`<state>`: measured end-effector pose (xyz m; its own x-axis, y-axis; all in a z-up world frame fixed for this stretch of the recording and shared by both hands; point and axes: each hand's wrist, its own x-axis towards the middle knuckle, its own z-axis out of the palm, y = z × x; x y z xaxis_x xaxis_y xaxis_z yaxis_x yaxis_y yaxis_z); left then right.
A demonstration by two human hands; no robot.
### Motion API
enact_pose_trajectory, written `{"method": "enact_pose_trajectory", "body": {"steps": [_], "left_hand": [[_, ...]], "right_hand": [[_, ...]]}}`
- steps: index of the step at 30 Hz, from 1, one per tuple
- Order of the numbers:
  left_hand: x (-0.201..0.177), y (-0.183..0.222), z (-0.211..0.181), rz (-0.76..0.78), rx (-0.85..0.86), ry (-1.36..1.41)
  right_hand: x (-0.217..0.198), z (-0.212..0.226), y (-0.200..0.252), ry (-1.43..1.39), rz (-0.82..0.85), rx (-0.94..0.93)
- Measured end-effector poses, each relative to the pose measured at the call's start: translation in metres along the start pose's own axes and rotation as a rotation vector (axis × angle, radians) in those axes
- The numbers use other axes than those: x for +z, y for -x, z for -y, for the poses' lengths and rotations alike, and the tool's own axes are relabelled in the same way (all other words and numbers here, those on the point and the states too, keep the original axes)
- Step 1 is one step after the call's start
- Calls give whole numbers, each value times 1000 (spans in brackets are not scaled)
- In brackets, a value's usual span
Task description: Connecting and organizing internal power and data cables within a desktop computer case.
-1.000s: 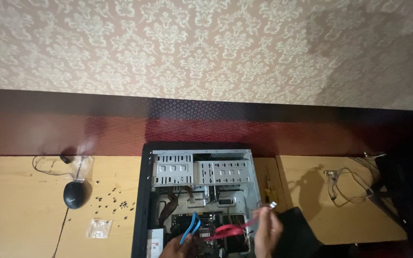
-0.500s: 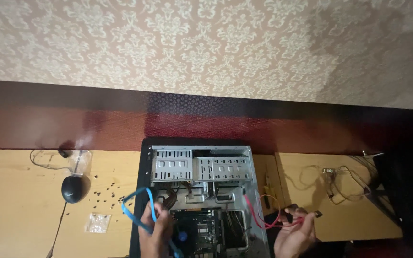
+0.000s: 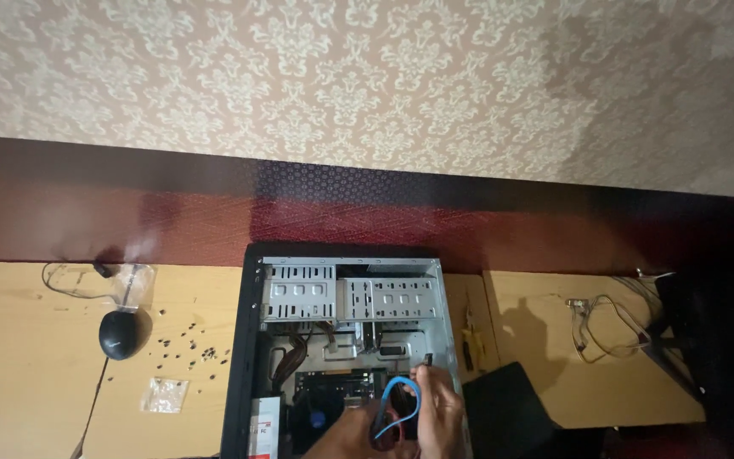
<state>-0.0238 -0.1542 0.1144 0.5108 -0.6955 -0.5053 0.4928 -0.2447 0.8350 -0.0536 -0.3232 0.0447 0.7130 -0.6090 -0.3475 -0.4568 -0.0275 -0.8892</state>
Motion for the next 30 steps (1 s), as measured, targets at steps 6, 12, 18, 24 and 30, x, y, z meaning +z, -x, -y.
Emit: {"method": "enact_pose_trajectory", "body": {"steps": [6,12,18,24,30], "left_hand": [[-7,-17,23,-153,-112,-52],[-6,-13,5,-231,216,-264],[7,-72,91,-230,291,-428],[0,-32,44,-198,372,-195],[-31,10,-22,-272,-78,-279]], "right_hand": [[-2,11,-14,532,131,650],[11,-41,-5,22,475,35],[25,-69,-31,181,101,60],[-35,-30,-68,-412,36,64],[-138,33,-114,543,-287,-56]]}}
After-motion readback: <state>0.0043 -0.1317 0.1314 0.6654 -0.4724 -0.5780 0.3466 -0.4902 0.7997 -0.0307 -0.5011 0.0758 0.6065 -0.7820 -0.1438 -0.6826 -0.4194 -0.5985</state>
